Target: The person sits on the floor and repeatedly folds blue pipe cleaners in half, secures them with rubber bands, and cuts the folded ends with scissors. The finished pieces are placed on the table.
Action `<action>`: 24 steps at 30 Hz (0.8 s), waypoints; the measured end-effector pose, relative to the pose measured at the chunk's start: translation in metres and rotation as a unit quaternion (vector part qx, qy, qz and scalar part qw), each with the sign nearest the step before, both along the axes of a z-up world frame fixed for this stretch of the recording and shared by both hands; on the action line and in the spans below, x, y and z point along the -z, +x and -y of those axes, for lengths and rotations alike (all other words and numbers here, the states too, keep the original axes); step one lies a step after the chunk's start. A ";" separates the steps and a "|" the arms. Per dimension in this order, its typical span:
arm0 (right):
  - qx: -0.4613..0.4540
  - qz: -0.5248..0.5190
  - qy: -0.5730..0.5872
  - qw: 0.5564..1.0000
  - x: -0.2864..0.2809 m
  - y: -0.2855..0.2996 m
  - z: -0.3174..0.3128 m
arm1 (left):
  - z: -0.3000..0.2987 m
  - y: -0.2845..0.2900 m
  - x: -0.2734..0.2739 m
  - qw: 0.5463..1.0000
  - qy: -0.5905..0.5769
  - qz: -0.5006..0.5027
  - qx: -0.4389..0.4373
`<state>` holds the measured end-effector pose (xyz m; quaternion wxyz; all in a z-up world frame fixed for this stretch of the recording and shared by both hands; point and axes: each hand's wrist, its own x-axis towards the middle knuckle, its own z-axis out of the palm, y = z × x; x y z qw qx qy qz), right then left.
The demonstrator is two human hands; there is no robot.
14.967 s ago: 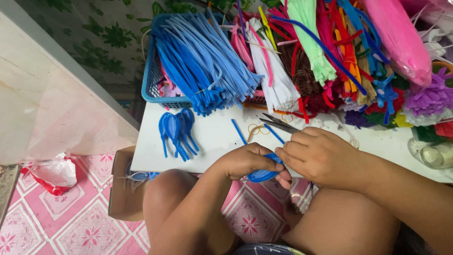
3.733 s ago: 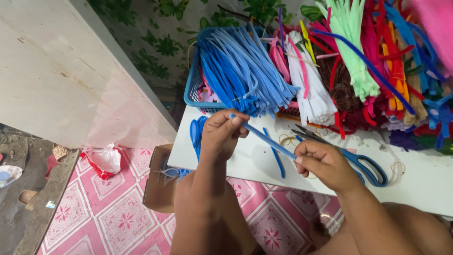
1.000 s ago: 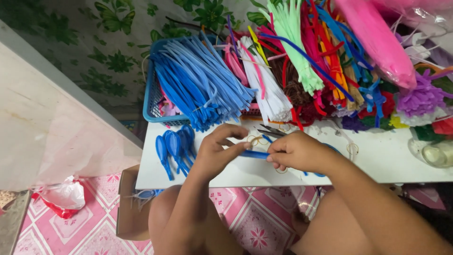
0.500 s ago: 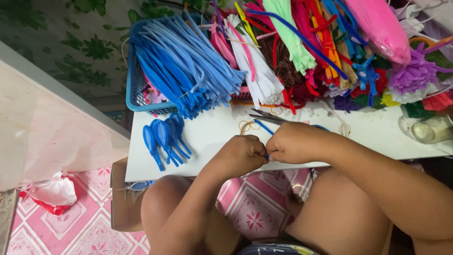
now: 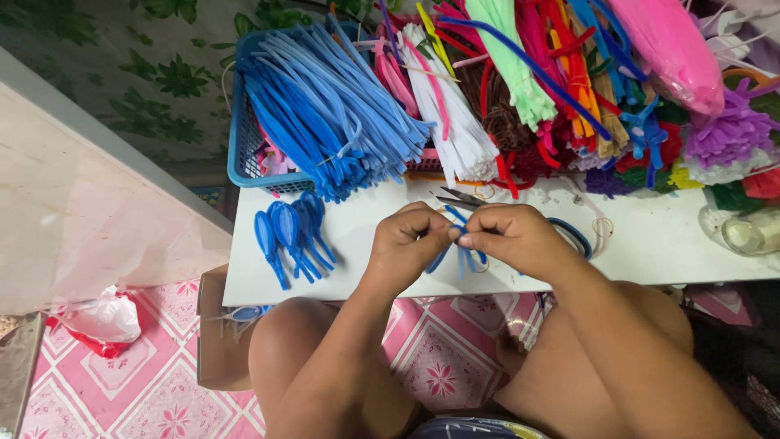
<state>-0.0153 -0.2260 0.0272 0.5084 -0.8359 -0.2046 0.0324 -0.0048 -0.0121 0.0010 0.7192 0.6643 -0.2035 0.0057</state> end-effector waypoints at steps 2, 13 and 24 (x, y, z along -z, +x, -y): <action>0.017 0.003 0.038 0.999 0.004 -0.005 -0.008 | 0.002 0.000 0.002 1.000 -0.017 -0.005 -0.016; 0.128 -0.105 0.305 0.938 0.047 -0.024 -0.044 | 0.017 -0.008 -0.003 0.986 -0.138 -0.027 -0.088; -0.036 -0.204 0.416 0.885 0.047 -0.037 -0.058 | 0.005 -0.022 -0.029 0.983 -0.158 -0.048 -0.085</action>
